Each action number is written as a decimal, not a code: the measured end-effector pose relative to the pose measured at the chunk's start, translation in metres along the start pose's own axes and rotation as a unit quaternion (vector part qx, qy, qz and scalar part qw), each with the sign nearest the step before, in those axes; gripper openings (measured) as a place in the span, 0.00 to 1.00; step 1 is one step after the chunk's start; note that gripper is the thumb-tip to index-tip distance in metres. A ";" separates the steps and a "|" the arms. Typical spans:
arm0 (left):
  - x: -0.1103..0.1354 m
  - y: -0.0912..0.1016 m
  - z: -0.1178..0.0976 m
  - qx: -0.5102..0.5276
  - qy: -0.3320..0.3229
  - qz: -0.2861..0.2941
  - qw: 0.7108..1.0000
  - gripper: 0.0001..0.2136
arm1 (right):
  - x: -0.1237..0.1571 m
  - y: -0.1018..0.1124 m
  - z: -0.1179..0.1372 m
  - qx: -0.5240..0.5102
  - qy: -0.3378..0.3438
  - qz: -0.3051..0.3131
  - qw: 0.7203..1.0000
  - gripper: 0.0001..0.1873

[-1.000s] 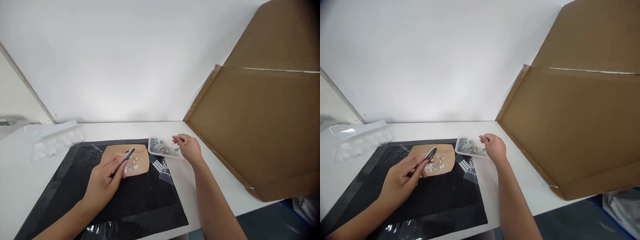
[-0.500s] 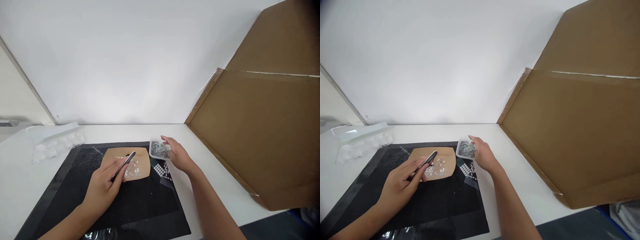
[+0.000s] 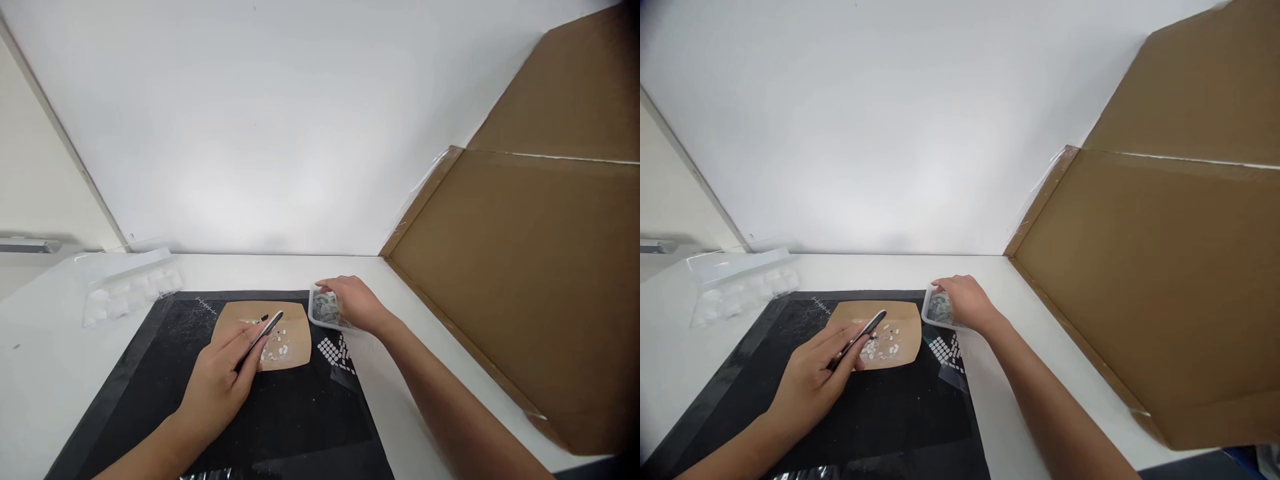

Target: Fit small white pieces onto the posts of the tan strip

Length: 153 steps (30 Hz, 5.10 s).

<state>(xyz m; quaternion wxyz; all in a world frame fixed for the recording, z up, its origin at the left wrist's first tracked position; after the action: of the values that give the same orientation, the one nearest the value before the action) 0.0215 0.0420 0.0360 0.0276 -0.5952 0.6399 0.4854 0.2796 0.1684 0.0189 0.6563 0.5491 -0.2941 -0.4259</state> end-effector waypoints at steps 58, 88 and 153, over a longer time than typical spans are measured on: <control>0.003 0.003 0.004 -0.094 -0.048 0.000 0.994 0.14 | 0.036 0.018 -0.069 -0.265 -0.092 -0.030 0.959 0.15; 0.002 0.002 0.000 -0.104 -0.071 0.003 0.992 0.13 | 0.004 -0.014 -0.017 0.023 -0.142 -0.027 0.989 0.06; 0.002 0.006 -0.011 -0.020 -0.113 -0.003 0.993 0.18 | 0.035 0.010 -0.048 -0.211 -0.052 -0.169 0.961 0.13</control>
<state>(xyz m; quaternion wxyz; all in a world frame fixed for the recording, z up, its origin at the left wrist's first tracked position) 0.0223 0.0327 0.0443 0.0888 -0.5389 0.6212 0.5620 0.3395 0.1605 0.0152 0.6596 0.4173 -0.1341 -0.6106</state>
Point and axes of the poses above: each hand's wrist, its own x-axis away from the middle knuckle, its own y-axis out of the back of the hand, z = x × y, the point moved 7 cm from there along -x, towards the middle knuckle, and after that the axes turned 5 degrees about z, right-handed, at the moved point
